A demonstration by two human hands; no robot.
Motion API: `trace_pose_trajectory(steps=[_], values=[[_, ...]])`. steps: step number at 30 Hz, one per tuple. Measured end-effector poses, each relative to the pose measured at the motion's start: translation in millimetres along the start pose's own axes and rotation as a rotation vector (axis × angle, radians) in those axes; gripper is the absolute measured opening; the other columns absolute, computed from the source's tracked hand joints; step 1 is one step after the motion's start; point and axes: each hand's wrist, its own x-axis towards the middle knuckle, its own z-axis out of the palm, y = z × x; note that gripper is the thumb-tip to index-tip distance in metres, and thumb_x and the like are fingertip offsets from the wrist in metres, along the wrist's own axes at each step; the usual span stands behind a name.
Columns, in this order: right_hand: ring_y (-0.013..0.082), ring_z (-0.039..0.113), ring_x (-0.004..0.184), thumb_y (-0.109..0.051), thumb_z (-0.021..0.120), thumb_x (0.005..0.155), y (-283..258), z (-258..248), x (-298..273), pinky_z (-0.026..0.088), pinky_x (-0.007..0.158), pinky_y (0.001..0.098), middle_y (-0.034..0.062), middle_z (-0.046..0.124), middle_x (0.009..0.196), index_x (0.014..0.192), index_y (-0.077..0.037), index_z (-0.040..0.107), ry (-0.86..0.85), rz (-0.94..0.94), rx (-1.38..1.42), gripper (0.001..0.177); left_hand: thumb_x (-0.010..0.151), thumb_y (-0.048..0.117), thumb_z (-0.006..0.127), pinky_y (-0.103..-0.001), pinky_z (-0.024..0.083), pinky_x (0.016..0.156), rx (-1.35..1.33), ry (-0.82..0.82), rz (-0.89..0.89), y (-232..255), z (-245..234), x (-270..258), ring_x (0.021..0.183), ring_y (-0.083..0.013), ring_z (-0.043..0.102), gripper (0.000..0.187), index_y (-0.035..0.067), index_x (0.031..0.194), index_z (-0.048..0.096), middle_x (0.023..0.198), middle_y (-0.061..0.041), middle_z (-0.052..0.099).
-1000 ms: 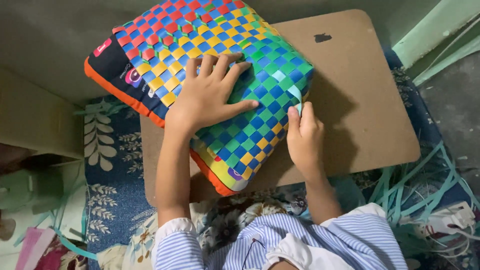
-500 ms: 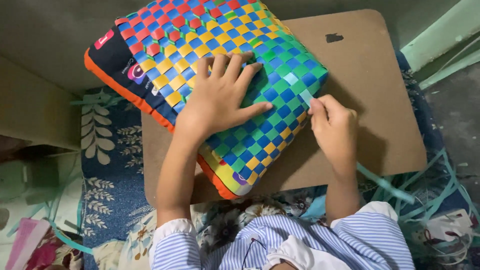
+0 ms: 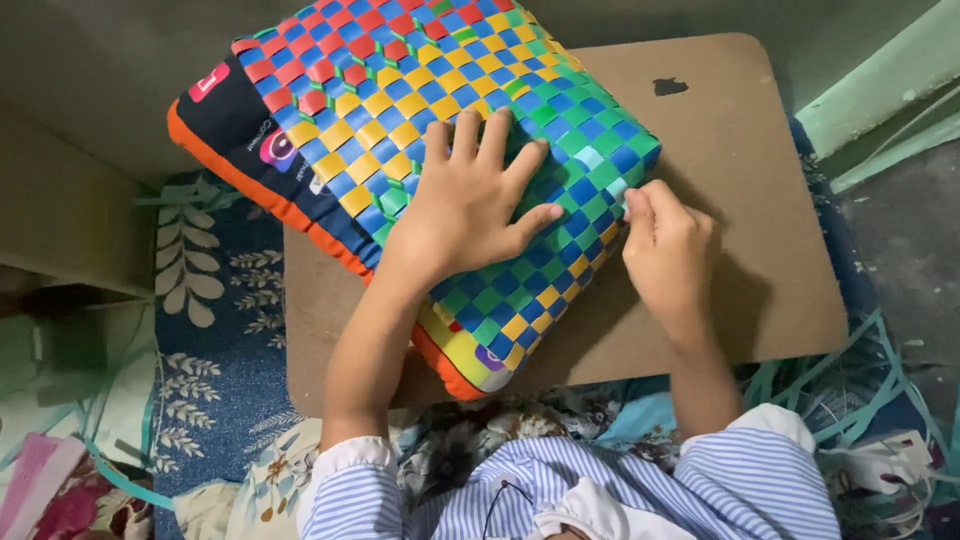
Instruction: Weaving and finishing a colorful plastic basket by threading plastic strips through the structure.
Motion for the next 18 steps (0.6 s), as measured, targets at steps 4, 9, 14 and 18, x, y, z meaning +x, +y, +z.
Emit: trace_pose_trajectory(steps=[4,9,14,18], values=[[0.0288,0.06,0.054,0.005,0.067,0.102,-4,-4,6,0.046,0.053,0.0397,0.0121,0.069,0.073,0.091,0.004,0.065,0.035,-0.154,0.0,0.011,0.103,0.057,0.051,-0.057,0.032,0.099,-0.011,0.007,-0.01,2,2,-1,0.115,-0.0446,0.045,0.054,0.01,0.128,0.059,0.131,-0.025,0.051],[0.0248,0.051,0.048,0.003,0.067,0.104,-12,-6,6,0.041,0.048,0.0382,0.0117,0.059,0.063,0.086,0.003,0.061,0.012,-0.155,0.11,0.018,0.104,0.061,0.049,-0.055,0.031,0.099,0.025,0.027,-0.003,-1,4,-1,0.114,-0.0418,0.046,0.056,0.013,0.13,0.059,0.131,-0.022,0.051],[0.023,0.056,0.046,-0.007,0.065,0.108,-13,-11,3,0.041,0.046,0.037,0.0101,0.064,0.063,0.091,-0.002,0.061,-0.053,-0.083,-0.029,0.019,0.105,0.063,0.045,-0.053,0.032,0.101,0.035,-0.002,-0.002,-3,7,-1,0.119,-0.042,0.047,0.059,0.013,0.132,0.059,0.133,-0.022,0.053],[0.0253,0.06,0.051,-0.013,0.063,0.109,-10,-16,-12,0.044,0.05,0.039,0.0118,0.069,0.069,0.096,-0.002,0.064,-0.073,-0.042,-0.107,0.017,0.105,0.063,0.046,-0.052,0.033,0.101,0.057,-0.002,-0.003,-3,5,-1,0.12,-0.0411,0.046,0.059,0.012,0.131,0.058,0.133,-0.02,0.053]])
